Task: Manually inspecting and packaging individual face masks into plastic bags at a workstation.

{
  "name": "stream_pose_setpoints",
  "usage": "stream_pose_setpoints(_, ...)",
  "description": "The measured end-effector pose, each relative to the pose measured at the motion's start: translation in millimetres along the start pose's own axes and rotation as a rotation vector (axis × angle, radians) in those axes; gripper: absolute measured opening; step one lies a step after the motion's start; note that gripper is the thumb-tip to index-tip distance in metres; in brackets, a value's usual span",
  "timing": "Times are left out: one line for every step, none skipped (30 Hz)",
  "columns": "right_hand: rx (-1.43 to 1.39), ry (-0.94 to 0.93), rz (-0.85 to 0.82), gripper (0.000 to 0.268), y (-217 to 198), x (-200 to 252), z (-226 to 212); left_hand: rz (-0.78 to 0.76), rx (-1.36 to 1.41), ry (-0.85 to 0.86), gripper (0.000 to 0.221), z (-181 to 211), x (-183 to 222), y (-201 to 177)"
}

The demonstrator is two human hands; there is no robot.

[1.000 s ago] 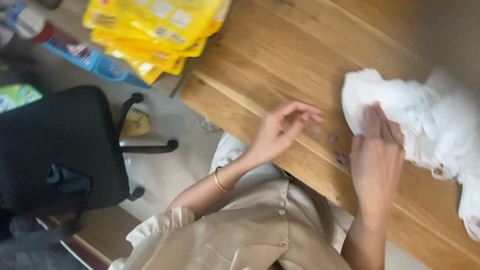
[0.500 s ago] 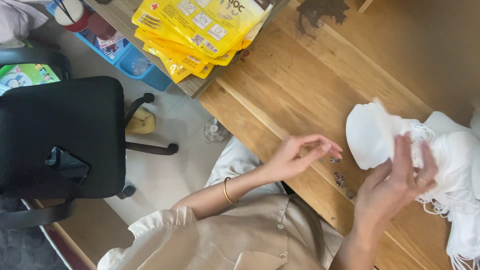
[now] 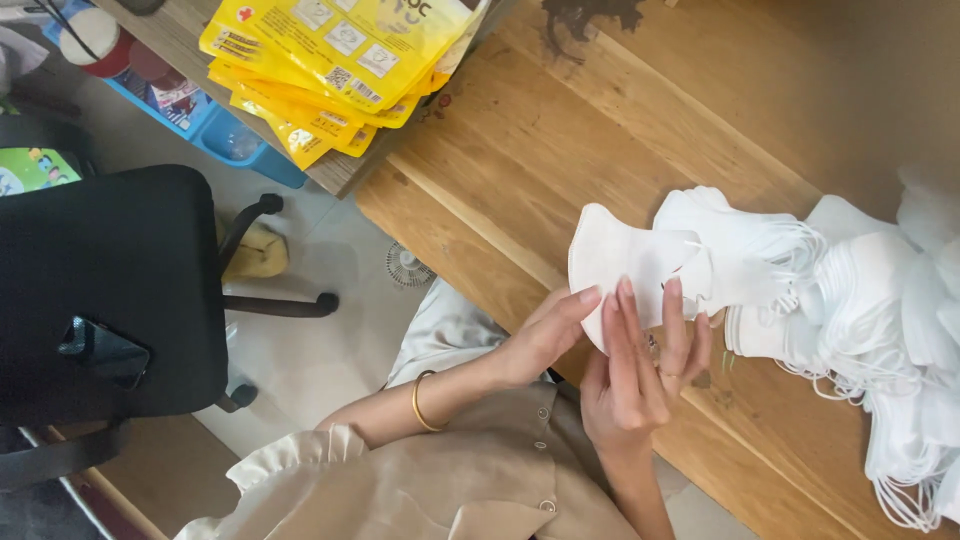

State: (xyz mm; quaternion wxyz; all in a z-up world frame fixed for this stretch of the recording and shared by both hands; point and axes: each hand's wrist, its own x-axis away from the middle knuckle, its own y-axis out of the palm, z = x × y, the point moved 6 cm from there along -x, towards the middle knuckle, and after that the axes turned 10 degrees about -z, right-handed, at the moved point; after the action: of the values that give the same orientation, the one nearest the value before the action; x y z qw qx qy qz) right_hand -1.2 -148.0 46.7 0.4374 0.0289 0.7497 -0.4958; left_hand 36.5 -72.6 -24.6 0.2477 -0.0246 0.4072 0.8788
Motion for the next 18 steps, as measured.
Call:
stream_pose_setpoints(0.001, 0.007, 0.001, 0.026, -1, 0, 2, -0.002, -0.001, -0.007, 0.036, 7, -3, 5)
stream_pose_setpoints(-0.017, -0.007, -0.019, 0.029, -1, 1, 2, 0.118, -0.059, -0.099, 0.026, 10, -4, 3)
stream_pose_setpoints(-0.035, -0.020, -0.040, 0.032, -1, 1, 3, 0.237, -0.118, -0.191, 0.033, 13, -3, 1)
stream_pose_setpoints(-0.031, -0.017, -0.039, 0.032, -2, -1, 4, 0.232, -0.118, -0.195, 0.033, 7, -3, -6)
stream_pose_setpoints(-0.069, -0.051, -0.068, 0.031, -2, -3, 3, 0.268, -0.012, -0.158, 0.024, 2, -3, -14)
stream_pose_setpoints(-0.109, -0.088, -0.099, 0.029, -2, -6, 2, 0.306, 0.095, -0.119, 0.035, -3, -1, -23)
stream_pose_setpoints(-0.107, -0.086, -0.099, 0.029, -3, -2, 5, 0.304, 0.096, -0.121, 0.035, -13, -2, -33)
stream_pose_setpoints(-0.117, -0.051, -0.181, 0.034, 1, 1, 10, 0.413, 0.197, -0.111, 0.028, -23, 1, -48)
stream_pose_setpoints(-0.127, -0.015, -0.263, 0.040, 5, 5, 15, 0.522, 0.298, -0.101, 0.023, -34, 5, -62)
stream_pose_setpoints(-0.128, -0.016, -0.264, 0.040, 5, 3, 18, 0.523, 0.299, -0.101, 0.023, -29, 5, -62)
stream_pose_setpoints(-0.151, 0.002, -0.315, 0.045, 7, 2, 21, 0.549, 0.268, -0.104, 0.024, -22, 7, -63)
stream_pose_setpoints(-0.173, 0.020, -0.365, 0.060, 9, 0, 24, 0.574, 0.235, -0.107, 0.025, -15, 7, -65)
stream_pose_setpoints(-0.173, 0.020, -0.364, 0.060, 8, 0, 29, 0.574, 0.234, -0.107, 0.025, -12, 8, -70)
stream_pose_setpoints(-0.162, 0.027, -0.455, 0.072, 12, 2, 33, 0.591, 0.212, -0.076, 0.031, -7, 10, -77)
stream_pose_setpoints(-0.149, 0.035, -0.547, 0.084, 16, 5, 37, 0.608, 0.191, -0.045, 0.037, -2, 11, -83)
stream_pose_setpoints(-0.149, 0.036, -0.547, 0.084, 18, 10, 44, 0.608, 0.190, -0.046, 0.037, 15, 10, -73)
stream_pose_setpoints(-0.059, -0.015, -0.619, 0.079, 23, 17, 49, 0.455, 0.128, 0.009, 0.051, 37, 3, -58)
stream_pose_setpoints(0.033, -0.067, -0.689, 0.076, 29, 24, 55, 0.300, 0.067, 0.063, 0.069, 59, -4, -41)
